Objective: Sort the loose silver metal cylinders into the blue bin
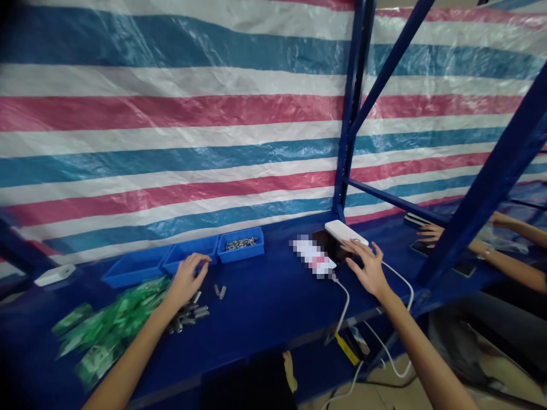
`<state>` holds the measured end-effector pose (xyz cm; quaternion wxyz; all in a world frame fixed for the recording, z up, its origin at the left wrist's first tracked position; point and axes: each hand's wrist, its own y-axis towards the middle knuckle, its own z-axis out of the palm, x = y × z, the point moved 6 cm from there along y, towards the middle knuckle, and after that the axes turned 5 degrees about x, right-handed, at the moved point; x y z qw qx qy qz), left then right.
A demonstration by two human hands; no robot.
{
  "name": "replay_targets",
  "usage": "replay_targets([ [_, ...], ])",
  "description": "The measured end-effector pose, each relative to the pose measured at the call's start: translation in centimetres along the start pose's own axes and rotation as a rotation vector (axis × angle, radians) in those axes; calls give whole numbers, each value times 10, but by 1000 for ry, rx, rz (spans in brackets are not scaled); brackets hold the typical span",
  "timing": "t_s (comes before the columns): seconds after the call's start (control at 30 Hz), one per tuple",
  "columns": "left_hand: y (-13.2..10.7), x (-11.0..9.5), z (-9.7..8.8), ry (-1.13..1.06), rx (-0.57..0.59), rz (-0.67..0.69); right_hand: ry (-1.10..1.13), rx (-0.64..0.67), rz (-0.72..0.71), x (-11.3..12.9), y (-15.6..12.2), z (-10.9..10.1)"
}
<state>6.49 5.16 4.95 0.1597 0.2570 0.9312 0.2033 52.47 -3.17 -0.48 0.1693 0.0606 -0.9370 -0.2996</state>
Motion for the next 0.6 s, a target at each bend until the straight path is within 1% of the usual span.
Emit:
replay_targets([
  [0.07, 0, -5, -6, -30, -50, 26, 6, 15, -8, 3, 0, -2],
  [0.17, -8, -16, -24, -43, -182, 40, -4, 17, -9, 8, 1, -5],
  [0.3, -36, -34, -45, -14, -321, 59, -10, -6, 29, 6, 3, -6],
  [0.37, -53, -40, -51, 9, -367, 50, -24, 35, 54, 4, 3, 0],
  [0.47, -74, -37, -51, 4, -438, -15, -37, 126, 82, 0, 4, 12],
  [0.53, -81, -30, -47, -24, -450, -56, -35, 129, 78, 0, 6, 13],
  [0.6, -83, -23, -41, -51, -427, -77, -41, 97, 44, 1, 10, 9],
])
